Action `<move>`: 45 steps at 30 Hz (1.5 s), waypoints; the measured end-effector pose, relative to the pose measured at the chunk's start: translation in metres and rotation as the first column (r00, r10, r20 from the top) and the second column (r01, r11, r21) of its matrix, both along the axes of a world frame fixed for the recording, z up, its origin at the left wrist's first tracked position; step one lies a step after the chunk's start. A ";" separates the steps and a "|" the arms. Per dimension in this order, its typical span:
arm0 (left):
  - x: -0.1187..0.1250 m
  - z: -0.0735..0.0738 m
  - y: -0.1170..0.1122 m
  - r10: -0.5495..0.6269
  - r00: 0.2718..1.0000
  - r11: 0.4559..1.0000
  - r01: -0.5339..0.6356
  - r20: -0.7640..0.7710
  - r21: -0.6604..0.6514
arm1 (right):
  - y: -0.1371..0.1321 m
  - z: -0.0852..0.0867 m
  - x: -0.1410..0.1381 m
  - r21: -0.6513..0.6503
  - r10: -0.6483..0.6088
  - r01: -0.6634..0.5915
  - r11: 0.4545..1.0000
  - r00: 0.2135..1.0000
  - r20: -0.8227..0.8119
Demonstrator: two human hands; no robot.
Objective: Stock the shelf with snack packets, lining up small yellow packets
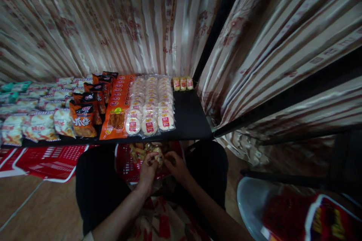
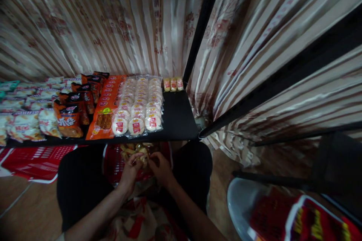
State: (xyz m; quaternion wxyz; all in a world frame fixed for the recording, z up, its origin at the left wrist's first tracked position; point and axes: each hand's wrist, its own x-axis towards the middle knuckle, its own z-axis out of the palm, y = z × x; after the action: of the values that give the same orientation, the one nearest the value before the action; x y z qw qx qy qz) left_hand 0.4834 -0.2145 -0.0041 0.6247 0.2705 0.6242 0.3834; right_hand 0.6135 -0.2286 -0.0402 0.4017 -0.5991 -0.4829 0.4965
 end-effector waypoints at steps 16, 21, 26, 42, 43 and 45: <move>0.028 0.001 0.020 0.033 0.993 0.979 -0.055 0.115 0.194 | -0.002 0.030 0.006 0.035 -0.131 0.135 0.990 0.987 -0.092; 0.035 0.012 0.024 -0.017 0.998 0.970 0.000 0.068 0.242 | -0.002 0.045 0.009 0.054 -0.150 0.151 0.987 0.988 -0.025; 0.039 0.029 0.024 -0.043 0.984 0.982 0.010 0.173 0.188 | 0.002 0.050 0.011 0.168 -0.153 0.137 0.976 0.984 0.088; 0.050 0.047 0.042 0.088 0.989 0.956 -0.117 0.117 0.270 | 0.017 0.069 0.012 0.557 -0.199 -0.091 0.825 0.877 0.438; 0.050 0.048 0.042 0.099 0.987 0.957 -0.130 0.130 0.258 | 0.018 0.070 0.013 0.563 -0.193 -0.106 0.820 0.874 0.446; 0.051 0.051 0.043 0.124 0.978 0.961 -0.161 0.169 0.225 | 0.019 0.070 0.015 0.568 -0.191 -0.123 0.814 0.866 0.462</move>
State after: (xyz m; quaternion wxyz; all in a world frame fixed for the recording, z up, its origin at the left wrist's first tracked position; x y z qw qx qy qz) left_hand 0.5345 -0.1720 0.0469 0.6048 0.2672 0.5417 0.5190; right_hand 0.6289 -0.2095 0.0302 0.4350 -0.5641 -0.6865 0.1459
